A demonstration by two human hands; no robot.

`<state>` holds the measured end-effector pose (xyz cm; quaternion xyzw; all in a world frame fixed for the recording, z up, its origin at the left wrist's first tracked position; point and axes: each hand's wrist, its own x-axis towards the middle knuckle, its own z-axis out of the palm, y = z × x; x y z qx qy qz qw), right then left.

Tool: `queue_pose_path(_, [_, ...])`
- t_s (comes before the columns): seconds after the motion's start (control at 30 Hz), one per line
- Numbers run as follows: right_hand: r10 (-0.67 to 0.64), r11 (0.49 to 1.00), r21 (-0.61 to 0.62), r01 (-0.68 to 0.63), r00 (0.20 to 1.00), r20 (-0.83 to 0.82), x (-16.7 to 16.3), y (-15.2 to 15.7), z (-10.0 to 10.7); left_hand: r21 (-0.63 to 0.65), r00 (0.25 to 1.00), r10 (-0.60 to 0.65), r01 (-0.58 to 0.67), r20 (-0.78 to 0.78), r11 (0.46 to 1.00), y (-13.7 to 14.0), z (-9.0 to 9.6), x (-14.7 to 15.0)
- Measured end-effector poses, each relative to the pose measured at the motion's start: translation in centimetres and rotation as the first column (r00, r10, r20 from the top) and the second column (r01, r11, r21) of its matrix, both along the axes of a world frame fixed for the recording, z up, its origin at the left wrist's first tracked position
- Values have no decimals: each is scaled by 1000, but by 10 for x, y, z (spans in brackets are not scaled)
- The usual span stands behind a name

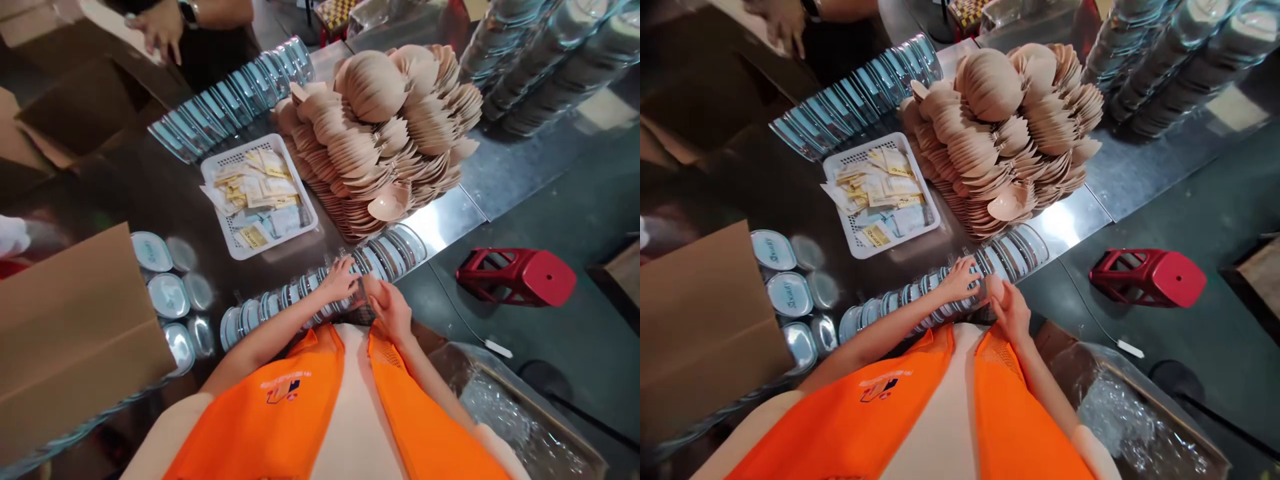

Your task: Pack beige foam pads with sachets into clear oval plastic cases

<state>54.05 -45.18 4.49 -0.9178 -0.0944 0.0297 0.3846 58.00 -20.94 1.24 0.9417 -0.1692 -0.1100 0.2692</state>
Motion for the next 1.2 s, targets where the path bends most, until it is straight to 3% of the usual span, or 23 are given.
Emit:
queue_pose_path(0.13, [214, 942, -270, -200, 976, 23, 7, 47, -2, -64, 999, 37, -38, -22, 997, 3, -4, 3])
queue_pose_path(0.27, [229, 873, -437, -217, 973, -25, 21, 78, -35, -153, 1000, 8, -11, -20, 988, 7, -6, 5])
queue_pose_path(0.33, [270, 877, -417, -237, 963, 20, 24, 76, -56, -171, 1000, 15, -18, -18, 985, 7, -6, 3])
queue_pose_path(0.43, [288, 929, -287, -232, 942, 171, 22, 53, -81, -169, 999, 31, -35, -22, 985, 6, -5, 2])
queue_pose_path(0.5, [263, 951, -224, -211, 935, 237, 21, 36, -90, -170, 999, 30, -33, -25, 985, 4, -5, 1])
queue_pose_path(0.6, [222, 959, -233, -162, 940, 258, 22, 26, -96, -190, 1000, 11, -13, -11, 982, 3, -9, -1])
queue_pose_path(0.7, [168, 963, -250, -102, 950, 262, 25, 27, -91, -236, 999, 33, -25, 31, 972, 4, -15, -3])
queue_pose_path(0.83, [329, 940, -167, -299, 923, 201, 45, 14, -62, -304, 985, 158, -128, 74, 944, 4, -20, -3])
queue_pose_path(0.9, [319, 948, -109, -300, 911, 262, 79, 6, -39, -299, 983, 169, -142, 67, 944, 0, -21, -3])
queue_pose_path(0.97, [199, 978, -127, -164, 909, 365, 130, 6, -15, -315, 983, 178, -157, 39, 936, -5, -20, -2])
queue_pose_path(1.03, [148, 971, -231, -62, 914, 378, 189, 14, 6, -392, 963, 269, -252, -11, 885, -4, -16, 4])
queue_pose_path(1.1, [183, 964, -245, -104, 927, 326, 242, 25, 23, -474, 872, 484, -456, -69, 754, 10, -9, 18])
queue_pose_path(1.13, [196, 971, -193, -140, 929, 314, 262, 29, 30, -474, 776, 624, -583, -87, 660, 24, -3, 28])
queue_pose_path(1.2, [161, 984, 20, -178, 929, 333, 290, 33, 41, -406, 505, 860, -801, -65, 440, 64, 11, 53])
